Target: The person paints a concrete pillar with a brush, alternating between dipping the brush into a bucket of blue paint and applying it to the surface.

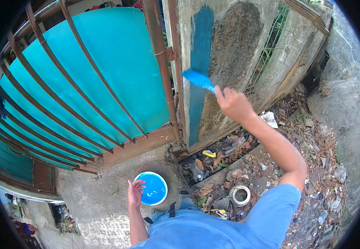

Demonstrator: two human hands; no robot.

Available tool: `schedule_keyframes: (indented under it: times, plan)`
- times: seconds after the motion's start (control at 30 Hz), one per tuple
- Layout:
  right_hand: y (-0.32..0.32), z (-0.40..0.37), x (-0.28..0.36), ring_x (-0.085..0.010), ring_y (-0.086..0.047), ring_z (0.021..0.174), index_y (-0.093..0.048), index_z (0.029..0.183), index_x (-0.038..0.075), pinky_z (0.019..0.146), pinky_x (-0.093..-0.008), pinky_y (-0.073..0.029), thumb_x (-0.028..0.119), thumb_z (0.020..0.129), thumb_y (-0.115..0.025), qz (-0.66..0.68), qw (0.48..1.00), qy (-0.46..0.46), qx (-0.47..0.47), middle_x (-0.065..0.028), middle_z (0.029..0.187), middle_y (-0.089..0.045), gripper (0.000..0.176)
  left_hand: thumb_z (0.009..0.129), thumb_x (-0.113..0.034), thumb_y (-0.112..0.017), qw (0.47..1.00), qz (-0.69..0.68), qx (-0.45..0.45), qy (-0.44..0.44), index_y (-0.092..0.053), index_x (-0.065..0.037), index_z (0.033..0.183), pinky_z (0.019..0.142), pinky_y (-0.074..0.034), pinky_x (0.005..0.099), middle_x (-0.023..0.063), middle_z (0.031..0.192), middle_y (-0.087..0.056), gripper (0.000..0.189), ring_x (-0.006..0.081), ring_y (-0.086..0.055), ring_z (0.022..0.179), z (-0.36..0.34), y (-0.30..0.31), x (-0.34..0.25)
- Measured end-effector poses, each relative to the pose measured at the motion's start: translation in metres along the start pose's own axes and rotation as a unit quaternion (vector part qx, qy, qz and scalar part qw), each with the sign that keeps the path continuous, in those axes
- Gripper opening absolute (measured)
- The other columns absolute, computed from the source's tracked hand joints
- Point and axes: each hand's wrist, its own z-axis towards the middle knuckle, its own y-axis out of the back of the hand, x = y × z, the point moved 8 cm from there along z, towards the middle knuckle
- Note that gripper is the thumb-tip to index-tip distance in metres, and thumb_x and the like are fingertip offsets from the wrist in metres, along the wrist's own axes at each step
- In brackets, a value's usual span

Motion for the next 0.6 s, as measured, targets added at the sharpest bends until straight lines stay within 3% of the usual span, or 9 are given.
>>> schedule_keyframes:
  times: [0.23, 0.37, 0.43, 0.6]
  plan:
    - [-0.042, -0.012, 0.026, -0.0232, -0.061, 0.063, -0.052, 0.109, -0.006, 0.05, -0.0322, -0.05, 0.008, 0.08, -0.052, 0.066, 0.992, 0.029, 0.103, -0.0109, 0.072, -0.056, 0.032, 0.096, -0.055, -0.034, 1.0, 0.003, -0.003, -0.001, -0.061, -0.002, 0.103, 0.061, -0.041, 0.0265, 0.0129, 0.1, -0.066, 0.06, 0.0171, -0.06, 0.08, 0.0, 0.006, -0.002]
    - [-0.027, 0.013, -0.016, -0.0229, -0.062, 0.063, -0.053, 0.105, -0.004, 0.049, -0.0324, -0.051, 0.007, 0.081, -0.051, 0.041, 0.992, 0.027, 0.116, -0.0104, 0.071, -0.057, 0.026, 0.096, -0.054, -0.034, 1.0, -0.001, -0.01, -0.005, -0.06, -0.002, 0.103, 0.061, -0.041, 0.0272, 0.0125, 0.099, -0.066, 0.059, 0.0179, -0.06, 0.08, 0.002, 0.011, -0.006]
    - [0.0, 0.034, -0.045, -0.0225, -0.062, 0.06, -0.053, 0.099, -0.001, 0.048, -0.033, -0.051, 0.006, 0.082, -0.051, -0.023, 0.997, 0.057, 0.047, -0.0106, 0.07, -0.058, 0.018, 0.096, -0.054, -0.035, 1.0, 0.0, -0.004, -0.009, -0.061, -0.002, 0.103, 0.061, -0.041, 0.0272, 0.0125, 0.099, -0.066, 0.059, 0.018, -0.06, 0.08, 0.006, 0.007, -0.009]
    - [0.104, 0.068, -0.108, -0.0204, -0.061, 0.056, -0.056, 0.105, 0.0, 0.044, -0.0307, -0.05, 0.006, 0.082, -0.054, -0.121, 0.989, 0.03, -0.078, -0.0094, 0.069, -0.057, 0.024, 0.095, -0.055, -0.036, 0.999, -0.009, 0.041, -0.025, -0.061, -0.001, 0.101, 0.064, -0.041, 0.0273, 0.0129, 0.099, -0.066, 0.06, 0.0183, -0.06, 0.08, 0.017, -0.03, -0.025]
